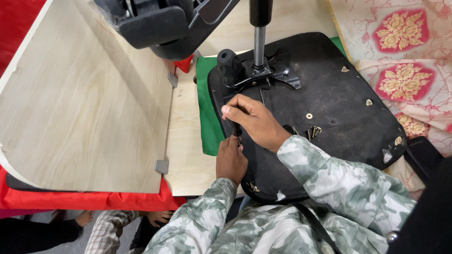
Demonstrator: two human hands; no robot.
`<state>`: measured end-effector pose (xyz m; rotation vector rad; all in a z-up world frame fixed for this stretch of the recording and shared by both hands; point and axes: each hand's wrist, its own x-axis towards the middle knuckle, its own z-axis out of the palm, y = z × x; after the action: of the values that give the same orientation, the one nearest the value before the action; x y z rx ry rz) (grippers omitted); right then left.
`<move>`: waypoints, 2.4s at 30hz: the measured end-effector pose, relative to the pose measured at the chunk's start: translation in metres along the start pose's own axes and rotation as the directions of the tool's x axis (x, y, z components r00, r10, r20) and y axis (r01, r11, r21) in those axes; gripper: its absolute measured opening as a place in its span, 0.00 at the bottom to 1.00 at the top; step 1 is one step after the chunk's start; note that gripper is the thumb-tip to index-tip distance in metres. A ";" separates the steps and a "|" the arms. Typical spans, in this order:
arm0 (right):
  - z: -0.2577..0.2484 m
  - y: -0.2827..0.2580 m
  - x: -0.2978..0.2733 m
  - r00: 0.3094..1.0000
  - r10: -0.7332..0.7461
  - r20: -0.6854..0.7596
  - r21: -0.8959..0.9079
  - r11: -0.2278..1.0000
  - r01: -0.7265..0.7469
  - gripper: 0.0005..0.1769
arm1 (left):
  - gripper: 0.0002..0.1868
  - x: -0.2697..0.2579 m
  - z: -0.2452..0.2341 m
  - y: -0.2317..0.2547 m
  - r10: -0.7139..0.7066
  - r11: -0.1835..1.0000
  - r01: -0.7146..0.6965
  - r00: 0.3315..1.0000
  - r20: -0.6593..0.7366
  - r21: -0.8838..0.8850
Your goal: The person uses a screwdriver to fasten screws into the base of an office chair. They align the metal mounting plate with the chair's central column and secure it to the black seat base, tightening multiple screws to complete the attachment.
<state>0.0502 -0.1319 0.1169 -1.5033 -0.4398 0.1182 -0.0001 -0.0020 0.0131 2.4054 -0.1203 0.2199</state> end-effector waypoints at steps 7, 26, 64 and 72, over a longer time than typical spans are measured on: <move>0.003 -0.006 -0.008 0.996 0.091 0.011 -0.064 0.994 -0.090 0.15 | 0.15 0.001 -0.001 -0.007 0.113 0.992 -0.112 0.993 0.013 -0.058; 0.011 0.009 0.004 0.989 0.114 -0.098 0.207 0.974 -0.091 0.15 | 0.12 0.006 -0.004 -0.022 0.062 0.989 -0.048 0.994 0.093 -0.138; 0.032 0.010 0.011 0.986 0.061 -0.158 0.035 0.998 -0.057 0.16 | 0.12 0.009 -0.020 -0.018 -0.006 0.983 0.027 0.993 0.119 -0.180; 0.009 0.016 0.012 0.996 0.075 -0.039 0.140 0.988 -0.068 0.19 | 0.09 0.014 -0.016 -0.022 0.031 0.986 -0.006 0.989 0.146 -0.165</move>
<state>0.0607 -0.1185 0.1042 -1.3824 -0.3352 0.1682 0.0148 0.0243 0.0128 2.2553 -0.2202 0.0378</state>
